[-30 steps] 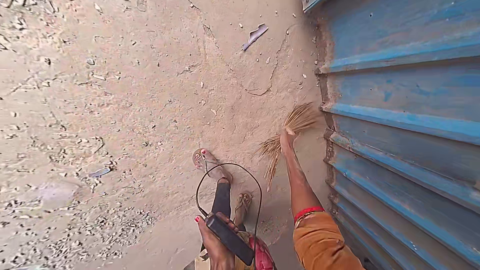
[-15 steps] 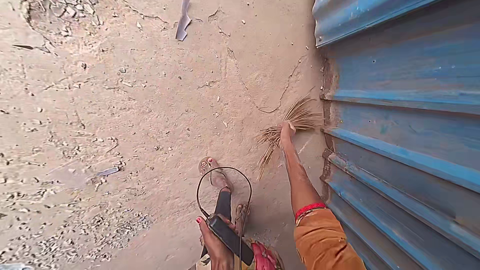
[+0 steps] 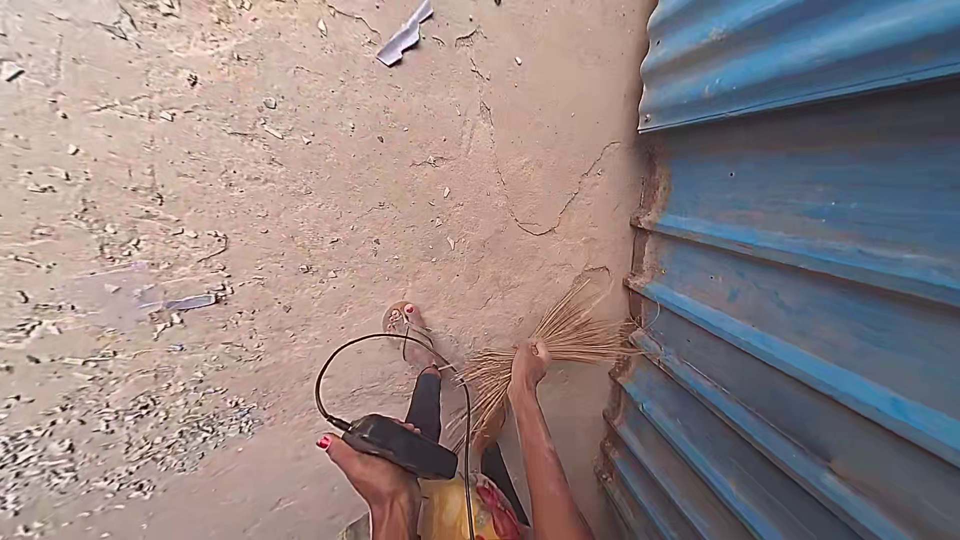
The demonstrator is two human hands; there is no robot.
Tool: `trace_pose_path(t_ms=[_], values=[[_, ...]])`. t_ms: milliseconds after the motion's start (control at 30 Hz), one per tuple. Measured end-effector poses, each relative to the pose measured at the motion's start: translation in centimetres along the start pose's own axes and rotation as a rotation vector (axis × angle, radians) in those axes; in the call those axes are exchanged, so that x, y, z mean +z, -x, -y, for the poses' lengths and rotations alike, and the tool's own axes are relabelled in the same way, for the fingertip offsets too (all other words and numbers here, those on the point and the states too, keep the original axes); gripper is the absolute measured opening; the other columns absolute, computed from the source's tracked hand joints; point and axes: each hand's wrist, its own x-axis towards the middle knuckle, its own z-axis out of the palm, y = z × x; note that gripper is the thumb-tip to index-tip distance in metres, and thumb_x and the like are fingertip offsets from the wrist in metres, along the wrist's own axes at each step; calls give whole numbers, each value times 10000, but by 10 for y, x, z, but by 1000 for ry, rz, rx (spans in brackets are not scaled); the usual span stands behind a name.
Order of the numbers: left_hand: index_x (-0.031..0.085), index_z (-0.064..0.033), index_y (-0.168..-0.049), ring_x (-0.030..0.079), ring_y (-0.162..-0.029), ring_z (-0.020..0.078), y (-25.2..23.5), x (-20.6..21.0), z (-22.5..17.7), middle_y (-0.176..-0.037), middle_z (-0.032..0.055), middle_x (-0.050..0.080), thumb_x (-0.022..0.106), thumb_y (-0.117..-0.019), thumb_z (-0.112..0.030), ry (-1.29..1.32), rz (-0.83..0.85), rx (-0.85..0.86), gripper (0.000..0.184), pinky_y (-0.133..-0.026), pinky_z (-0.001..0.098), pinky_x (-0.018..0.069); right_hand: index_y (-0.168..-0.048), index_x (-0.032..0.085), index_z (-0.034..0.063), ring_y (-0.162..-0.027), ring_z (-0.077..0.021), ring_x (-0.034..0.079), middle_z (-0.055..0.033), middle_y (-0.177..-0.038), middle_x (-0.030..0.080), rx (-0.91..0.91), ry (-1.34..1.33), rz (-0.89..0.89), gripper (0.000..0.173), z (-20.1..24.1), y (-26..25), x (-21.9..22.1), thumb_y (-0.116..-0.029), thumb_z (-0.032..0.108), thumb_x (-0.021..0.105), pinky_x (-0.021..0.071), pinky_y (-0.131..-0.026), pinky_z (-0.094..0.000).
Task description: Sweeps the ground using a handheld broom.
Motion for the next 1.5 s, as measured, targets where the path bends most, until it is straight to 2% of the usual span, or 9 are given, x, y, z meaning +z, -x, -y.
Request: trace_pose_path(t_ms=[233,400,633,767,900,1033,1167,1367,1500], values=[[528,-167,-649,591,-418,118,-22,-27,-31,-492,-18,579,-117,-980,-671,219,12,22,883,-402,281,512,-915,685,67,-906,-289,622,-143,-946,662,-284,193,374,104,152,30,142,-928,170,696,490,-758,-508],[534,-168,-673,608,-428,121,-20,-2,-45,-507,-13,602,-109,-994,-654,180,13,-13,868,-404,291,525,-737,610,84,-643,-121,530,-5,-686,559,-717,249,525,118,124,59,59,-795,43,705,444,-602,-358],[541,-185,-670,619,-444,114,-38,-2,-70,-520,-27,612,-126,-987,-647,212,50,-89,871,-417,288,536,-1080,644,0,-854,-231,603,-152,-969,629,-60,-227,-24,203,144,-59,38,-1016,175,561,515,-751,-435],[546,-174,-668,614,-452,116,-45,-8,-75,-529,-18,602,-136,-974,-662,275,86,-103,893,-421,281,533,-707,511,107,-627,-110,520,-9,-683,523,-672,124,400,200,240,-73,116,-843,8,620,461,-595,-325],[544,-172,-670,611,-438,126,-47,2,-76,-522,-18,603,-122,-988,-650,248,33,-122,879,-408,296,534,-692,499,148,-614,-69,484,37,-680,515,-1037,306,905,196,279,-3,138,-758,35,645,415,-574,-295],[503,-164,-800,600,-444,121,-52,15,-86,-526,-28,581,-60,-1029,-607,203,-124,-108,752,-416,293,525,-794,621,49,-655,-56,547,2,-734,569,-743,57,494,76,175,22,80,-770,-23,617,489,-615,-239],[508,-163,-804,609,-454,120,-64,15,-114,-541,-32,592,-38,-1035,-615,285,-206,-90,746,-430,292,533,-1041,649,-23,-834,-257,604,-173,-941,640,-119,-41,46,120,110,19,73,-975,64,598,508,-743,-462],[499,-149,-879,608,-460,108,-68,39,-143,-556,-41,583,-31,-1044,-593,307,-209,-16,710,-424,282,535,-711,574,62,-718,-218,559,-84,-720,573,-631,349,509,217,260,89,213,-882,38,706,466,-692,-454],[507,-160,-899,610,-474,106,-68,61,-155,-570,-49,592,-51,-1027,-611,314,-215,37,728,-440,287,535,-708,543,94,-655,-165,523,-35,-690,533,-908,526,856,229,350,118,211,-838,40,725,454,-628,-399]])
